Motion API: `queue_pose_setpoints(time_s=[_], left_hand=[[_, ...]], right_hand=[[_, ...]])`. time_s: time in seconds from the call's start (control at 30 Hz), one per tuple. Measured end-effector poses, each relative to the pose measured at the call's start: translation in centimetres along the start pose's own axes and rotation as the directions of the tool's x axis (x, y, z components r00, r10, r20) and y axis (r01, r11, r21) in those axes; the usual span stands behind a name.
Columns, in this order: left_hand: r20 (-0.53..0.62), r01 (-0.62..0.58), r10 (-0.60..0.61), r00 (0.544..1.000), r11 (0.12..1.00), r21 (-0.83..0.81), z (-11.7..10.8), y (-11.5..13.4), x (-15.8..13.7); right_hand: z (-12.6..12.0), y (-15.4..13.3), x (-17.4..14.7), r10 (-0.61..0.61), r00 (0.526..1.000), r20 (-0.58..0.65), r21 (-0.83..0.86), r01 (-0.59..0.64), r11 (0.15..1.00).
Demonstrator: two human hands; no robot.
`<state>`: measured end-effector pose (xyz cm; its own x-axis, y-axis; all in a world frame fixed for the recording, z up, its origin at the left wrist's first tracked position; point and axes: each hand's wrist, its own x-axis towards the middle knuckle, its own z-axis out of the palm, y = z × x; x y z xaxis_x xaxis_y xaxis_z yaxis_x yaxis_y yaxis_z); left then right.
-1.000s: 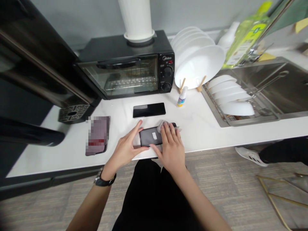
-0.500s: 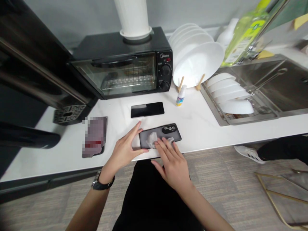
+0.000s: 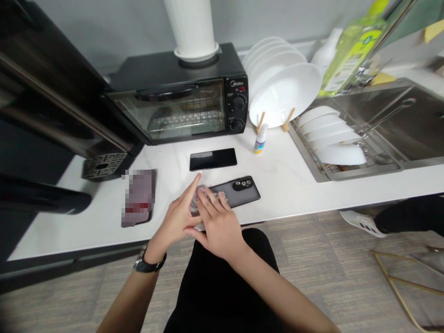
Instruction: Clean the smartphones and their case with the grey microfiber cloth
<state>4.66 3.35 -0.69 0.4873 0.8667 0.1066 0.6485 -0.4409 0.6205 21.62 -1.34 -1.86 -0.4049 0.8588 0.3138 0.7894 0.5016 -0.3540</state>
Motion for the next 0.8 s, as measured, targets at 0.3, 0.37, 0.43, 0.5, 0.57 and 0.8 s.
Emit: queue_pose_setpoints(time_s=[0.3, 0.37, 0.43, 0.5, 0.57, 0.8], left_hand=[[-0.003, -0.004, 0.004, 1.0, 0.999, -0.032, 0.0, 0.4, 0.3], [-0.003, -0.014, 0.014, 1.0, 0.999, -0.029, 0.0, 0.3, 0.4], [-0.003, -0.01, 0.01, 1.0, 0.999, -0.03, 0.0, 0.3, 0.4], [-0.001, -0.009, 0.009, 1.0, 0.999, -0.043, 0.0, 0.3, 0.3], [-0.003, -0.023, 0.023, 1.0, 0.998, -0.051, 0.0, 0.2, 0.2], [-0.008, 0.016, -0.016, 1.0, 1.0, -0.007, 0.0, 0.0, 0.1]], right_hand=[[-2.8, 4.8, -8.0, 0.23, 0.966, -0.118, -0.208, -0.25, 0.946], [-3.0, 5.8, -7.1, 0.322, 0.927, -0.193, -0.226, -0.361, 0.905], [-2.5, 5.6, -4.9, 0.352, 0.91, -0.219, -0.208, -0.395, 0.895], [-1.5, 4.3, -2.1, 0.319, 0.929, -0.187, -0.165, -0.35, 0.922], [-0.2, 2.2, 0.2, 0.252, 0.959, -0.129, -0.107, -0.266, 0.958], [-0.4, 0.0, -3.7, 0.045, 0.999, 0.006, -0.099, -0.044, 0.994]])
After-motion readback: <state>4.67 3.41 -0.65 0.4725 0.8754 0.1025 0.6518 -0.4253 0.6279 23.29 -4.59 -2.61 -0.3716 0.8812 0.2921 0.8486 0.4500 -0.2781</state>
